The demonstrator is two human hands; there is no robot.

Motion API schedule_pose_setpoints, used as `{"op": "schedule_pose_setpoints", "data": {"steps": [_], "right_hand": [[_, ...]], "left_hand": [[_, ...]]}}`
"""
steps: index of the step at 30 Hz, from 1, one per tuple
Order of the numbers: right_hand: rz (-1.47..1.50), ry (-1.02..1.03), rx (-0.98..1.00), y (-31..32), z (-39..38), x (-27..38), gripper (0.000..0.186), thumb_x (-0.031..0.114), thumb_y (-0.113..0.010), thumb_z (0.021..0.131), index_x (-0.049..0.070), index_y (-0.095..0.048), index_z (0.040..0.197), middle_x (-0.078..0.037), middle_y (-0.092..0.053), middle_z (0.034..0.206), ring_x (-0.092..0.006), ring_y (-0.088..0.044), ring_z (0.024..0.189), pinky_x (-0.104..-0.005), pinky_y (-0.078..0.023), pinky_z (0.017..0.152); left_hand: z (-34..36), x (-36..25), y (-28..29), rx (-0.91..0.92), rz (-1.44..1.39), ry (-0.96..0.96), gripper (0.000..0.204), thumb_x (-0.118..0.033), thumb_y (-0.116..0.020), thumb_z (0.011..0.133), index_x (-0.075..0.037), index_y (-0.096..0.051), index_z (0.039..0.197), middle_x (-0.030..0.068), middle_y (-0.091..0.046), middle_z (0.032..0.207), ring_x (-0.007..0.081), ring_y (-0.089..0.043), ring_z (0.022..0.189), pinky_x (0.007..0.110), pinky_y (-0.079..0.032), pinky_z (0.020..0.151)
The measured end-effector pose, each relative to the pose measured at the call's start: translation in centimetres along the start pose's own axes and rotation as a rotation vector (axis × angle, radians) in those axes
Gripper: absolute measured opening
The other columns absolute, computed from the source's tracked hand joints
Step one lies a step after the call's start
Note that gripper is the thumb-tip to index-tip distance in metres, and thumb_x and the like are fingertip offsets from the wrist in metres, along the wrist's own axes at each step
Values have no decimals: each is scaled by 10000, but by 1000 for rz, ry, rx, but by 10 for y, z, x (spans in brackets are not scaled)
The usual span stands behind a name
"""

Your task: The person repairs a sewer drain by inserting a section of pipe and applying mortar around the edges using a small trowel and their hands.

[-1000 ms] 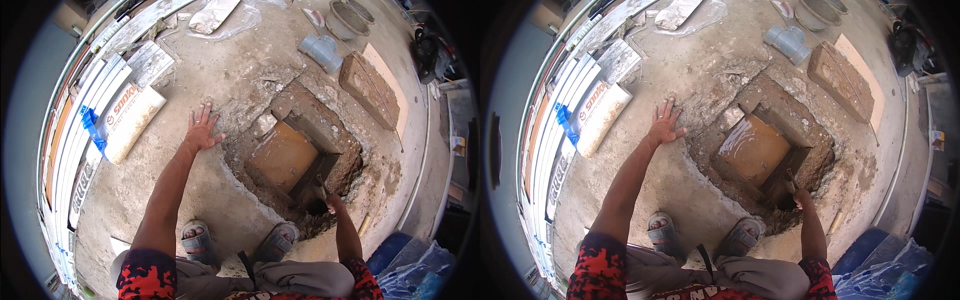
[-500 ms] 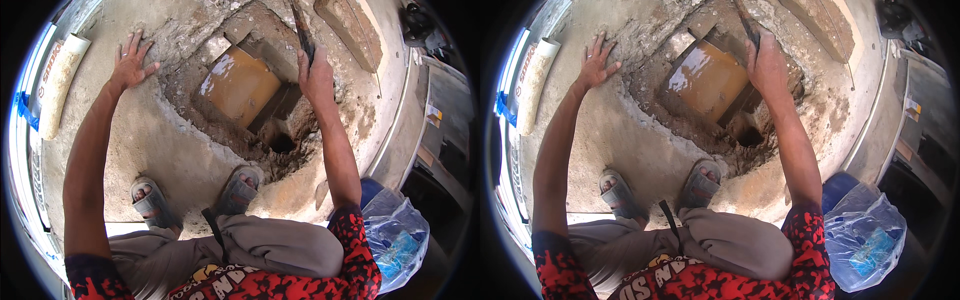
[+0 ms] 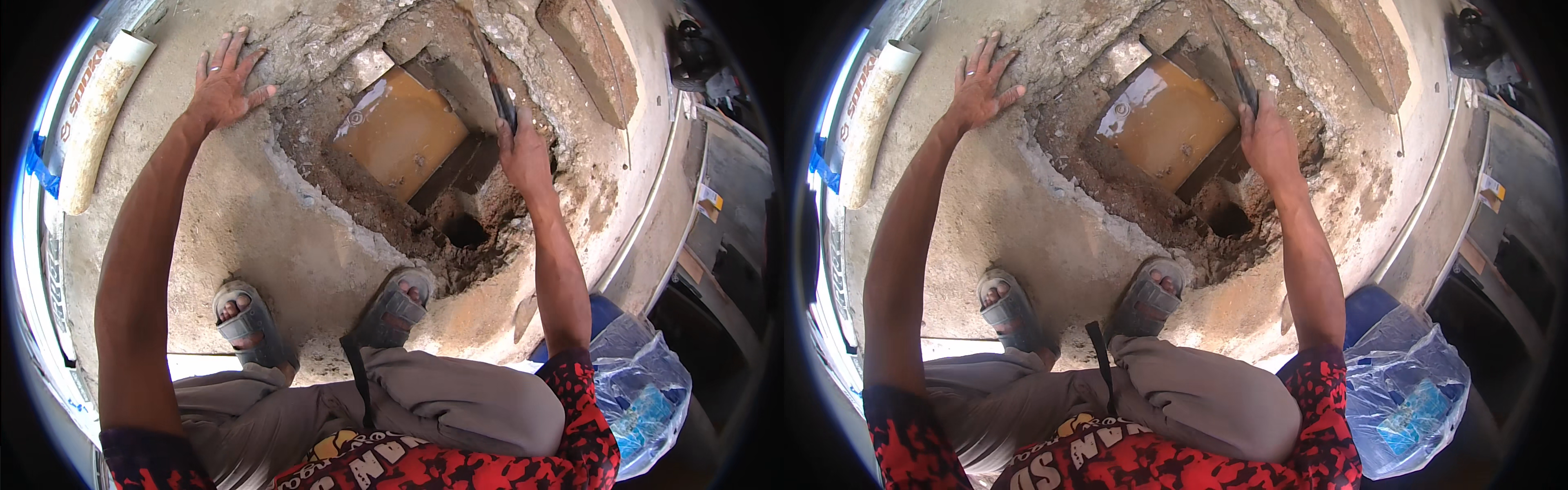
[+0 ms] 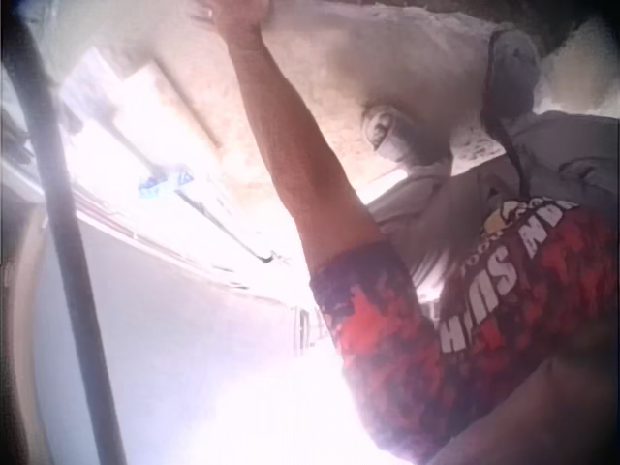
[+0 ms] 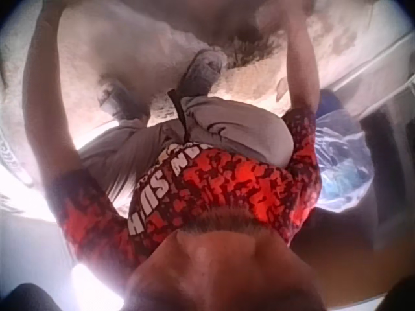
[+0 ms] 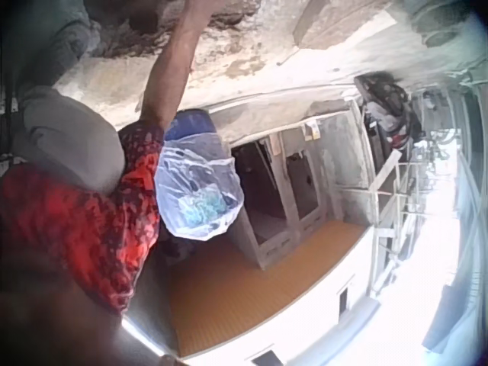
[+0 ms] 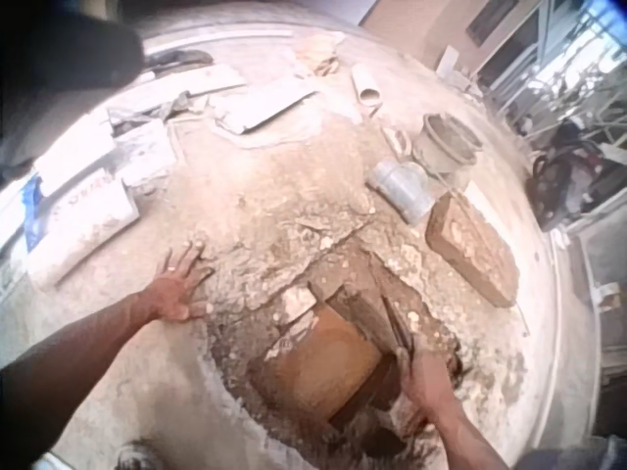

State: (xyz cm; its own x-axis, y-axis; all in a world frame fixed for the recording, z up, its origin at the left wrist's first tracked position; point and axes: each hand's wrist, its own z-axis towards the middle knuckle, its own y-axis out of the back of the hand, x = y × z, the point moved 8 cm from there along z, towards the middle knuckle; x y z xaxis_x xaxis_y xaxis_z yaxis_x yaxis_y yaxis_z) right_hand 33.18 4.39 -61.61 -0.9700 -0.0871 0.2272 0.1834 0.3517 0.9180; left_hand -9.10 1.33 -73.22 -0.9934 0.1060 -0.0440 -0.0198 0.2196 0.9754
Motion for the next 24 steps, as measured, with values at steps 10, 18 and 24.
{"op": "schedule_pose_setpoints", "data": {"steps": [10,18,24], "right_hand": [[-385,-340,525,-142,-120,-301,358,181,-546,861,-39,-557,1144,-317,-654,970,-477,-609,1016,-520,-470,901],[48,-24,-44,-16,-16,-14,305,223,-516,970,-7,-443,1157,-314,-610,764,-501,-606,754,-565,-463,660],[144,36,-156,-47,-34,-59,297,240,-509,964,1,-462,1134,-306,-617,798,-502,-603,767,-556,-468,672]], "left_hand": [[19,-37,6,6,-107,11,801,-691,-494,860,-163,-401,1455,90,-69,1620,317,-50,1491,571,-63,1171],[-8,-5,0,114,-25,44,816,-706,-483,858,-176,-385,1471,77,-51,1622,307,-28,1494,541,-47,1182],[-3,2,6,38,-19,20,802,-690,-502,858,-178,-393,1466,78,-62,1622,307,-39,1493,553,-50,1178]]}}
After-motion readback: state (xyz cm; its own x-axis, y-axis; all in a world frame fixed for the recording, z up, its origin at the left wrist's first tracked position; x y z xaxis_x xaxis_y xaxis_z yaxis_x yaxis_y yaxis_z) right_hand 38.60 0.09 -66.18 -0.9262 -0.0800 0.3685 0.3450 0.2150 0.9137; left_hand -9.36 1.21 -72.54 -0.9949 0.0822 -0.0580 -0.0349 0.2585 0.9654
